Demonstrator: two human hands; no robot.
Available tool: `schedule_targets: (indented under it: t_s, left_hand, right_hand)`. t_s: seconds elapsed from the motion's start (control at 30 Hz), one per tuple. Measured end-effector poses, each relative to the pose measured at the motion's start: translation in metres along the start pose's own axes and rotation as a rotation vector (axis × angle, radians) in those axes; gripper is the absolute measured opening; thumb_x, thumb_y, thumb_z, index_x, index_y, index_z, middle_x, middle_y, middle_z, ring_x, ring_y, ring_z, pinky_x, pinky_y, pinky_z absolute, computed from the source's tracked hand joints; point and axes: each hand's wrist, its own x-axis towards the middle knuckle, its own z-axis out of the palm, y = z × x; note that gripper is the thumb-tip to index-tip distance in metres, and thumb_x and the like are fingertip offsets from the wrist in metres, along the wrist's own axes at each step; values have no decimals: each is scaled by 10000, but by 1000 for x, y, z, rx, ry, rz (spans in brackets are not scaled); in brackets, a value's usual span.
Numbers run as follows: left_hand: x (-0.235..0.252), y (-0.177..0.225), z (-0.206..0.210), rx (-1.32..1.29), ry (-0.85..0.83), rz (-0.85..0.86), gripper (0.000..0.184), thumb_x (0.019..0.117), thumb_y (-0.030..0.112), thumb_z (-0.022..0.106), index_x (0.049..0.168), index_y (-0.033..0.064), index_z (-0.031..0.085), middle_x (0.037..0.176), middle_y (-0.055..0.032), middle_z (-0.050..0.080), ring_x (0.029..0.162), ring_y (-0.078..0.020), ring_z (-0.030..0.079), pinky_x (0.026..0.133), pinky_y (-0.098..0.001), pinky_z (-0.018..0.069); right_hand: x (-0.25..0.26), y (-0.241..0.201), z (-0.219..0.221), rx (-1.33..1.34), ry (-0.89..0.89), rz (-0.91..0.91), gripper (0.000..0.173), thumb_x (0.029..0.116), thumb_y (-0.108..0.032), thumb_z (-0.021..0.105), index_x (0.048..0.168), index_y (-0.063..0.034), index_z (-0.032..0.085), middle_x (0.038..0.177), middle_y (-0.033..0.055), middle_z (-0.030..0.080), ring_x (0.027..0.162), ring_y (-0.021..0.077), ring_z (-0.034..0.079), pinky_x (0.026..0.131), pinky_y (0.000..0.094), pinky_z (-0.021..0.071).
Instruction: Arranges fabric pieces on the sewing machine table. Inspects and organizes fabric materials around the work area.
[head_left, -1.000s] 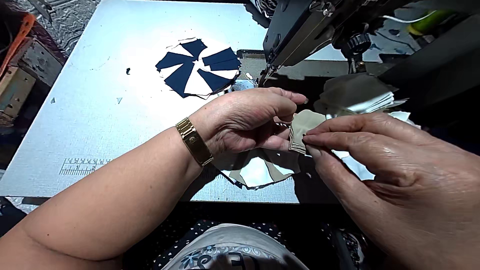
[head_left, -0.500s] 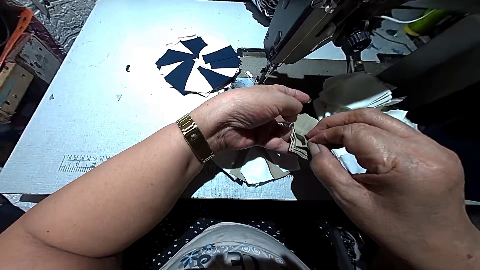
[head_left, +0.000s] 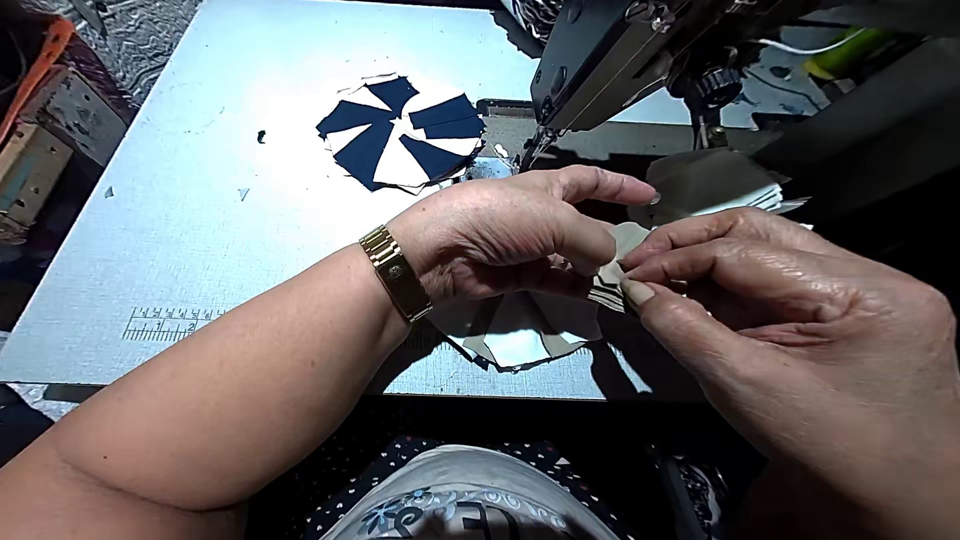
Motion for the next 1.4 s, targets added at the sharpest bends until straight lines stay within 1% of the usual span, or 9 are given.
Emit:
schedule_targets:
  t_s: [0.1,0.4,0.53,0.7,0.87,1.07,1.17,1.3,1.4]
  left_hand:
    - [0,0,-1,33,-33,17,655,923,-148,482,1526,94,402,1324,-153,591,991,-144,658,781,-276,571]
    - [1,0,-1,63,-22,25,622,943,-121,490,1518,107,427,1312,-156,617,1036,-165,665,841,-302,573]
    - [0,0,0,63,-18,46,584,961,-80,495,1512,103,425,1239,-126,620,942,-122,639,755,-257,547]
    - [-1,0,-1,88,-47,57,616,955,-78,516,1534,98,396,1330,-146,608,1055,-148,651,815,-273,562]
    - [2,-2,-2,110,-66,87,646,928,-145,513,1522,88,406,1284,-155,605,894,-110,640,716,-226,539]
    - [2,-1,-1,133,-46,77,617,943,-154,516,1503,89,429,1255,-150,610,906,-110,648,746,-236,554]
    - [2,-1,-1,154,-42,73,597,951,-151,521,1488,98,445,1202,-136,624,854,-96,639,712,-222,547]
    - [4,-2,-5,128,-79,85,566,949,-147,476,1475,61,472,1262,-140,621,974,-134,660,782,-267,570]
    - [4,-3,-4,71,-65,89,376,998,-73,422,1337,-1,569,1098,-106,660,894,-128,665,763,-269,571]
  right_hand:
    - [1,1,0,31,8,19,115,906,-123,611,956,-87,709,1065,-4,654,871,6,627,695,125,532]
    - [2,0,2,79,3,27,95,893,-108,634,919,-92,724,1088,-2,650,904,14,642,708,121,553]
    - [2,2,2,55,5,12,90,893,-117,638,909,-91,723,1081,1,639,894,6,626,697,110,533]
    - [2,2,3,60,17,12,85,892,-108,640,924,-87,716,1075,0,631,895,5,623,703,111,533]
    - [2,2,4,34,20,8,98,897,-118,624,916,-84,714,1067,3,635,896,5,620,704,114,526]
    - [2,2,5,60,30,19,97,905,-109,629,953,-78,707,1074,0,637,904,4,628,712,113,535]
    - [2,6,4,126,44,43,93,913,-97,624,966,-92,700,1081,-11,644,917,24,641,729,138,556]
    - [2,18,0,390,115,133,138,940,-58,597,1004,-106,709,1091,-37,695,914,47,673,767,191,579]
    - [4,16,-5,617,140,264,183,1003,-36,522,1005,-103,692,1016,-31,721,870,63,708,775,236,619]
